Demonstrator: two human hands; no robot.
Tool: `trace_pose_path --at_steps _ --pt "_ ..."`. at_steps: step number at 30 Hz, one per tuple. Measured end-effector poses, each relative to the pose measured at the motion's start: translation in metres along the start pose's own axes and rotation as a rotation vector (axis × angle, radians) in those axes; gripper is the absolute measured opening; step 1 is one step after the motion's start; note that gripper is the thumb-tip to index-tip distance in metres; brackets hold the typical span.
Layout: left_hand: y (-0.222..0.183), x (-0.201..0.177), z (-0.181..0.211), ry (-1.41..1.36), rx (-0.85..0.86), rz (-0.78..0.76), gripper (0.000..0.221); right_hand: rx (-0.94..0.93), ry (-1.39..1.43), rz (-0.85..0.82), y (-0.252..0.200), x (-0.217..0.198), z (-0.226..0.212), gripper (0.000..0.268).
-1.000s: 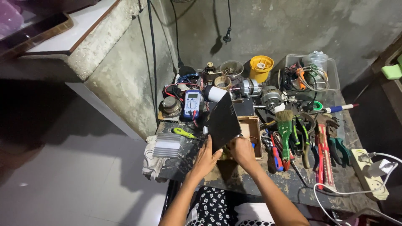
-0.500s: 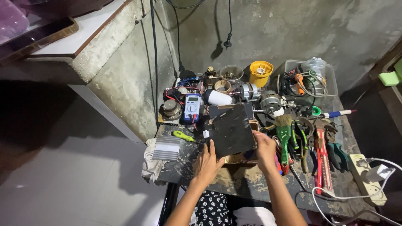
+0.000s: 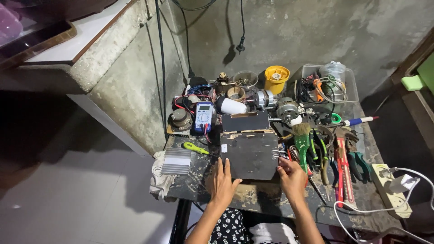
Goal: Assembling an electronic device by fitting a circuit board into a box and securing it with screws.
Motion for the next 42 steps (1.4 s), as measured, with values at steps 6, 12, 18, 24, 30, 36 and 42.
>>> trace_pose_path --at_steps 6,12,18,24,30,36,42 --pt "0.001 0.008 0.0 -0.033 -0.036 0.048 0.099 0.12 0.028 -0.054 -0.006 -0.012 -0.033 0.035" --pt "0.004 0.023 -0.008 -0.107 -0.083 0.08 0.099 0.031 0.054 -0.08 0.001 -0.007 -0.036 0.037" --pt "0.005 0.014 0.003 -0.067 -0.123 0.019 0.101 -0.018 0.072 -0.041 0.005 -0.002 -0.014 0.034" --pt "0.005 0.016 0.002 0.003 -0.107 0.036 0.1 -0.038 0.086 -0.032 0.005 -0.002 -0.016 0.035" --pt "0.005 0.015 0.002 0.018 -0.088 0.033 0.099 -0.048 0.131 -0.021 0.005 0.0 -0.009 0.036" --pt "0.0 0.021 -0.004 0.039 -0.088 0.039 0.101 -0.053 0.084 -0.02 0.001 0.001 -0.01 0.036" --pt "0.009 0.014 -0.002 0.043 -0.087 0.049 0.1 -0.105 0.064 0.012 0.01 0.008 -0.006 0.034"
Point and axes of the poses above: each hand's wrist, its own y-axis towards the middle knuckle, its own x-axis out of the palm, z = x × y, the point moved 1 cm from there along y, towards the middle knuckle, and after that the axes turned 4 degrees about z, right-handed, at the moved point
